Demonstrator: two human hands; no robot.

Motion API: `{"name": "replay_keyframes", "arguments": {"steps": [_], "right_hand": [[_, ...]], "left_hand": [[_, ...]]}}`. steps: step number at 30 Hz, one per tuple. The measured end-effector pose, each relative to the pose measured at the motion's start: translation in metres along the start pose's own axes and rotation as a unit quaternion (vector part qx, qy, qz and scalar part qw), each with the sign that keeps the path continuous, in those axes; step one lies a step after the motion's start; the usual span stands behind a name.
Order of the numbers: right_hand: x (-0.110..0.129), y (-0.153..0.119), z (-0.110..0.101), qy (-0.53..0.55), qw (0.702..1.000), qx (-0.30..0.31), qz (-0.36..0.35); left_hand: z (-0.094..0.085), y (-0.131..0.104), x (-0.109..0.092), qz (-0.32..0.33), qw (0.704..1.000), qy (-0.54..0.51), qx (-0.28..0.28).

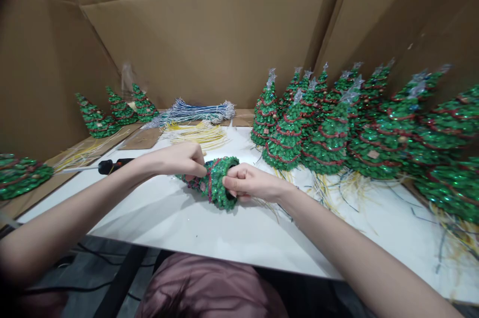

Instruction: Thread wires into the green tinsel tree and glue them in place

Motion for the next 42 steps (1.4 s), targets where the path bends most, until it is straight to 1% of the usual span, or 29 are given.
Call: {"name": "replay_keyframes", "arguments": {"steps": [3, 5, 7, 8, 9, 10, 11, 13, 17, 21, 26, 31, 35, 42], "right_hand": [[-0.001, 0.000, -0.001, -0.006, 1.000, -0.005, 0.008], [-0.001, -0.001, -0.001, -0.015, 1.000, -0.006, 0.016], [0.000, -0.001, -0.002, -0.022, 0.999, -0.004, 0.023], [0.000, -0.001, -0.001, -0.026, 0.999, -0.003, 0.024], [0.001, -0.001, -0.001, -0.028, 0.999, -0.001, 0.025], [0.001, -0.001, -0.001, -0.031, 0.999, 0.000, 0.025], [0.002, -0.002, -0.001, -0.033, 0.999, 0.002, 0.025], [0.002, -0.002, -0.002, -0.034, 0.999, 0.005, 0.025], [0.002, -0.002, -0.003, -0.037, 0.999, 0.009, 0.027], [0.001, -0.002, -0.005, -0.051, 0.998, 0.011, 0.043], [-0.001, -0.001, -0.006, -0.045, 0.998, 0.004, 0.051], [-0.002, -0.001, -0.005, -0.045, 0.998, -0.006, 0.053], [-0.002, -0.001, -0.005, -0.038, 0.998, -0.012, 0.041], [-0.006, -0.001, -0.005, -0.027, 0.998, -0.019, 0.052]], "left_hand": [[-0.001, -0.002, 0.001, 0.000, 1.000, 0.011, -0.008], [-0.003, -0.006, 0.006, 0.031, 0.999, 0.011, -0.015], [-0.003, -0.012, 0.012, 0.078, 0.996, -0.011, -0.032], [-0.003, -0.016, 0.016, 0.099, 0.993, -0.033, -0.049], [-0.001, -0.019, 0.019, 0.111, 0.989, -0.057, -0.082], [0.001, -0.022, 0.022, 0.119, 0.982, -0.079, -0.126], [0.004, -0.025, 0.024, 0.132, 0.973, -0.093, -0.166], [0.012, -0.028, 0.027, 0.169, 0.957, -0.094, -0.214], [0.026, -0.027, 0.033, 0.214, 0.938, -0.074, -0.261], [0.029, -0.024, 0.035, 0.251, 0.921, -0.033, -0.295], [0.036, -0.020, 0.032, 0.249, 0.909, 0.002, -0.333], [0.041, -0.018, 0.031, 0.255, 0.899, -0.005, -0.358], [0.043, -0.018, 0.030, 0.256, 0.892, -0.012, -0.371], [0.050, -0.017, 0.029, 0.237, 0.885, -0.015, -0.401]]}}
Point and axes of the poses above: each hand's wrist, its own y-axis towards the middle knuckle, its own z-axis out of the palm, x = y × z, the point moved 1 cm from there along y, towards the middle knuckle, and after that the axes turned 7 degrees about y, right-handed, at the moved point
